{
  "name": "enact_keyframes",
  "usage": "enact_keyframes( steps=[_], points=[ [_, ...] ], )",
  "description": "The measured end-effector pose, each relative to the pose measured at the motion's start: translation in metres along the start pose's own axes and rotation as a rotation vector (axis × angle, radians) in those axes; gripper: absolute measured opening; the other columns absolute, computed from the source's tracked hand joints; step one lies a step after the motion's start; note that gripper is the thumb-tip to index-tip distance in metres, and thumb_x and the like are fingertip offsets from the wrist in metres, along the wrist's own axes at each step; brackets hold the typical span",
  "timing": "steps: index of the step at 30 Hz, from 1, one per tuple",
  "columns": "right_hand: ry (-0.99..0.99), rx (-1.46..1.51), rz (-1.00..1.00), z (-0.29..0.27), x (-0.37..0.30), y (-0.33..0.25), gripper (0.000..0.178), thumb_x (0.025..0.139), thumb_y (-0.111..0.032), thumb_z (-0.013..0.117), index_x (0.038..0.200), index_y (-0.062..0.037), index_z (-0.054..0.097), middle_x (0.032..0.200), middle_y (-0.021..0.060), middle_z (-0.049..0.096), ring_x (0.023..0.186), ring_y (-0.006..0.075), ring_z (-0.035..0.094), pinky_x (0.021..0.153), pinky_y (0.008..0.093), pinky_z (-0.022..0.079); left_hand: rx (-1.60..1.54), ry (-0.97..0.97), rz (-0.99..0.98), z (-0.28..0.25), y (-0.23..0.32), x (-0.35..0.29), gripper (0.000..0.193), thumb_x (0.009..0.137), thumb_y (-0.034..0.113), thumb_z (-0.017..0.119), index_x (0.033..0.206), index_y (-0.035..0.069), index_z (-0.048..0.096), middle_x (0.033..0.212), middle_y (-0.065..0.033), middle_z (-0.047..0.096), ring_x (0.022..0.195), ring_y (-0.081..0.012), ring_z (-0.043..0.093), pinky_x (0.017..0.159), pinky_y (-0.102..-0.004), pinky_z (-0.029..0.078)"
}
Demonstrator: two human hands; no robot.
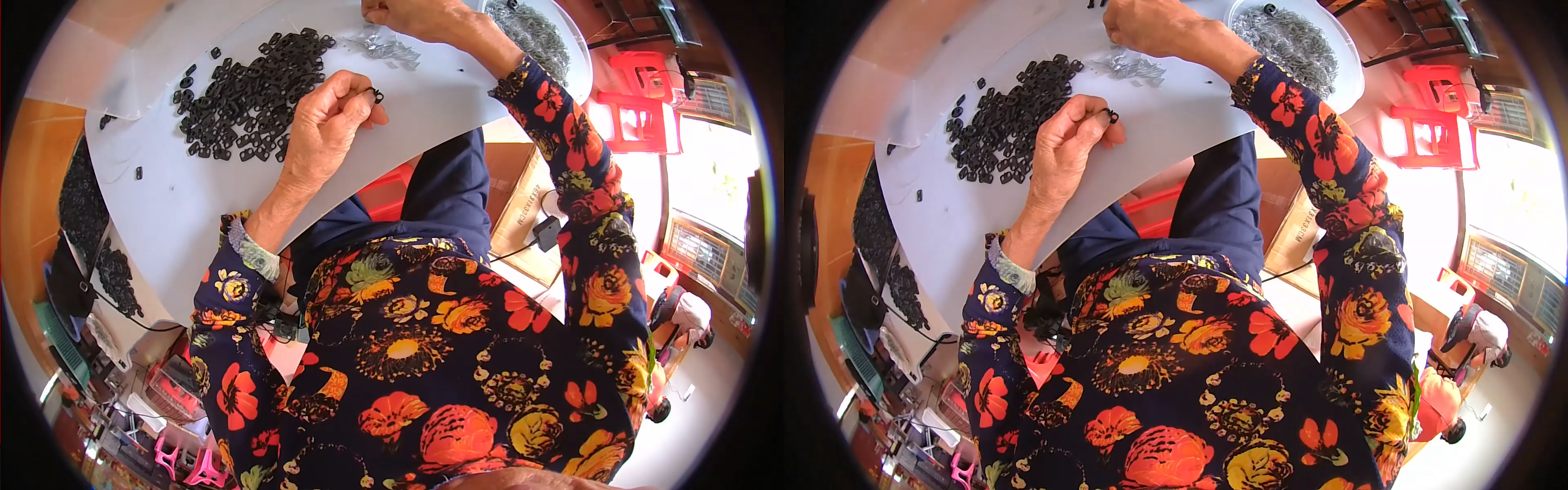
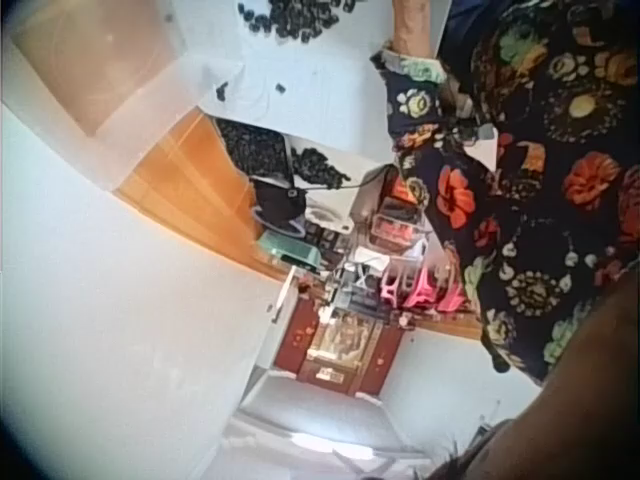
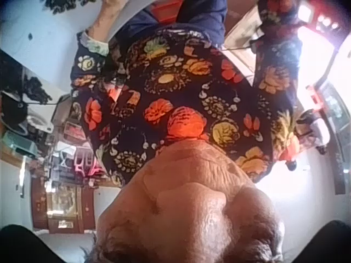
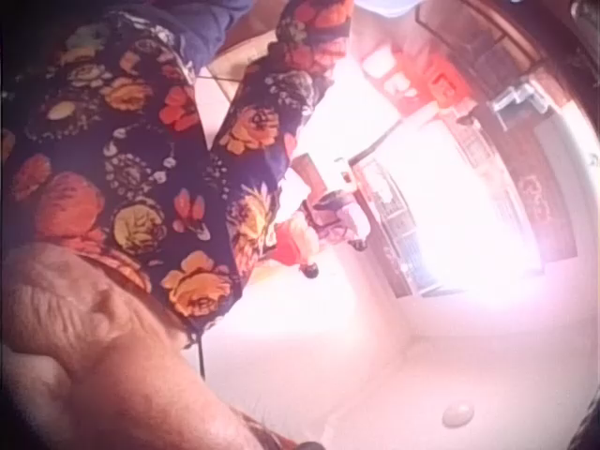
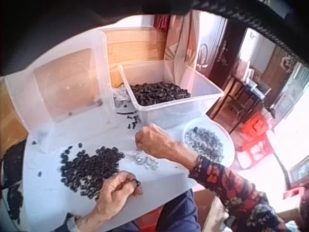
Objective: The person assembles small black plastic components by hand on a white table.
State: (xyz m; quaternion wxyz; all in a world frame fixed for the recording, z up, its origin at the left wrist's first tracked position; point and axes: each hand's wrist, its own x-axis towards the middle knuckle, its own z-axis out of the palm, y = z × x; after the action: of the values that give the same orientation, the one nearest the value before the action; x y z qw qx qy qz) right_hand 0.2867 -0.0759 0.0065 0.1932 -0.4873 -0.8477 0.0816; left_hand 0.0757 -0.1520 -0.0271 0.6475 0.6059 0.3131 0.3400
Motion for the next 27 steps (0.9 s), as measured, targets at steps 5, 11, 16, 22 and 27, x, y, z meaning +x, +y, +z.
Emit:
enact_keyframes(
  steps=[5,11,16,22,27],
  points=[
    [0.017,-0.104,-0.013,-0.002,-0.009,0.001,0.015,0.074,-0.012,0.059,0.065,-0.0012,0.064,0.063,0.0193,0.060,0.063,0.0354,0.062,0.061,0.0420,0.050,-0.005,0.002,-0.007,0.001,0.001,0.000,0.009,0.090,0.008,0.054,0.092,0.000,0.058,0.072,-0.0033,0.064,0.069,-0.0064,0.057,0.066,-0.0218,0.046],
    [0.036,0.029,0.125,-0.028,-0.019,0.011,0.011,0.072,-0.010,0.059,0.067,-0.0019,0.064,0.066,0.0187,0.061,0.062,0.0358,0.061,0.058,0.0416,0.049,-0.002,-0.005,-0.015,-0.003,0.000,-0.001,0.011,0.090,0.010,0.055,0.093,0.000,0.059,0.074,-0.0039,0.065,0.069,-0.0065,0.056,0.066,-0.0217,0.046],
    [-0.049,0.007,0.119,-0.030,-0.025,-0.001,0.013,0.072,-0.010,0.060,0.067,0.0006,0.065,0.067,0.0208,0.062,0.067,0.0376,0.063,0.063,0.0426,0.051,0.007,-0.013,0.002,-0.001,0.001,0.000,0.012,0.090,0.010,0.055,0.094,0.000,0.059,0.074,-0.0040,0.065,0.069,-0.0063,0.056,0.066,-0.0216,0.045],
    [-0.027,-0.274,0.193,0.000,-0.018,-0.004,0.011,0.072,-0.006,0.055,0.068,0.0023,0.062,0.065,0.0251,0.060,0.069,0.0391,0.063,0.065,0.0456,0.051,-0.013,-0.002,-0.014,-0.002,-0.001,0.000,0.012,0.090,0.010,0.055,0.093,-0.001,0.059,0.074,-0.0041,0.064,0.069,-0.0068,0.056,0.066,-0.0217,0.046],
    [0.048,-0.331,0.116,-0.001,-0.020,-0.002,0.011,0.073,-0.007,0.055,0.070,0.0000,0.063,0.066,0.0222,0.061,0.067,0.0367,0.063,0.064,0.0440,0.052,-0.044,-0.003,0.009,-0.003,-0.004,0.003,0.012,0.090,0.010,0.054,0.093,0.000,0.059,0.074,-0.0042,0.064,0.069,-0.0075,0.056,0.067,-0.0220,0.046]
  ],
)
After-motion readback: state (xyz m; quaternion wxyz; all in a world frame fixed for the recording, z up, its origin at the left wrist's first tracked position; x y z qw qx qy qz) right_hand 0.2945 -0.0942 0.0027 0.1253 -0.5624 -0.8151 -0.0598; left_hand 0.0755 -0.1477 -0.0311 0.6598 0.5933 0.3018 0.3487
